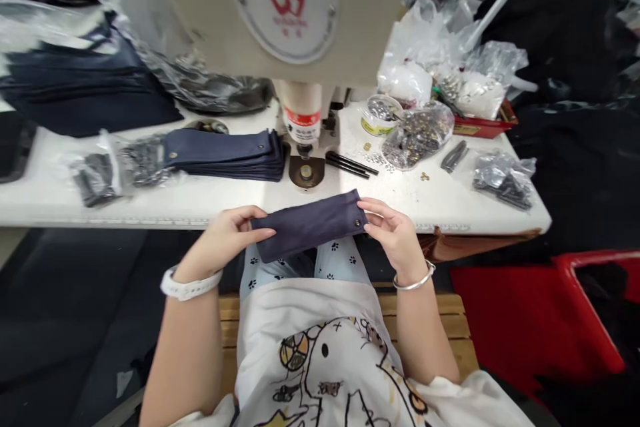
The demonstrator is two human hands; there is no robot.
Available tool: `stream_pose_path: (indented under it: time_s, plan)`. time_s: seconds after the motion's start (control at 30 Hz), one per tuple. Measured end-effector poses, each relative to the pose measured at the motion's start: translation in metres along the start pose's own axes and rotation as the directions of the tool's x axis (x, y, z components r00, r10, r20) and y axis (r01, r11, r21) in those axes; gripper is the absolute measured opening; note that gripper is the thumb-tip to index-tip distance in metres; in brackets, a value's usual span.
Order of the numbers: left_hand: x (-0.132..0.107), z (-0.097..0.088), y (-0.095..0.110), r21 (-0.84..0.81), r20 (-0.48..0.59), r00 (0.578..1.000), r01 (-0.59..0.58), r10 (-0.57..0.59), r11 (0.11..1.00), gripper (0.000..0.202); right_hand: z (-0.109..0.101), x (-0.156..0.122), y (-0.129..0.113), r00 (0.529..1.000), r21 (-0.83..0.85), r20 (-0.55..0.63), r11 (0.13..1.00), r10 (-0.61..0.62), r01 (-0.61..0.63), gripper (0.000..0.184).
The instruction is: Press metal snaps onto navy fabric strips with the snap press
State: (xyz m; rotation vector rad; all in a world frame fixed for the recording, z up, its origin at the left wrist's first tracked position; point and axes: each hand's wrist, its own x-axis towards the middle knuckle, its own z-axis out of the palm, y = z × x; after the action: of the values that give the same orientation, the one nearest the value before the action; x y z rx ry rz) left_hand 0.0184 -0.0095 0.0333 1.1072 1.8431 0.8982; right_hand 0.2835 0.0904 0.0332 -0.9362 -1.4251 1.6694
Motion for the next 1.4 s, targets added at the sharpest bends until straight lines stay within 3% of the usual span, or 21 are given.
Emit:
stream_pose_path:
  time_s: [0.17, 0.57, 0.77, 0.97, 1.23, 1.4]
  plan:
    - [-0.006, 0.000, 0.006, -0.061, 0.067, 0.997, 0.029, -0.025, 0.998, 0.026, 0.004, 0.004, 0.013, 0.988, 0.008, -0.071, 0.990, 0.138, -0.138, 0.031]
    - [-0.006, -0.009, 0.000, -0.085, 0.049, 0.998, 0.030, -0.026, 0.996, 0.023, 0.008, 0.004, 0.017, 0.974, 0.075, -0.097, 0.977, 0.205, -0.198, 0.034]
    - [-0.005, -0.010, -0.001, -0.099, 0.031, 0.999, 0.017, -0.014, 0.995, 0.024, 0.012, 0.007, 0.020, 0.978, 0.060, -0.049, 0.978, 0.203, -0.200, 0.036]
    - [0.001, -0.012, -0.010, -0.123, -0.056, 0.998, 0.011, -0.018, 0.992, 0.028, 0.016, 0.008, 0.016, 0.979, 0.117, -0.011, 0.972, 0.204, -0.202, 0.033]
    - [0.005, -0.013, -0.011, -0.238, -0.074, 0.996, 0.021, -0.040, 0.971, 0.025, 0.020, 0.007, 0.012, 0.983, 0.162, 0.029, 0.970, 0.181, -0.184, 0.035]
    - [0.007, -0.015, -0.012, -0.177, -0.087, 0.994, 0.045, -0.061, 0.983, 0.024, 0.017, 0.008, 0.014, 0.986, 0.133, 0.028, 0.977, 0.165, -0.167, 0.035]
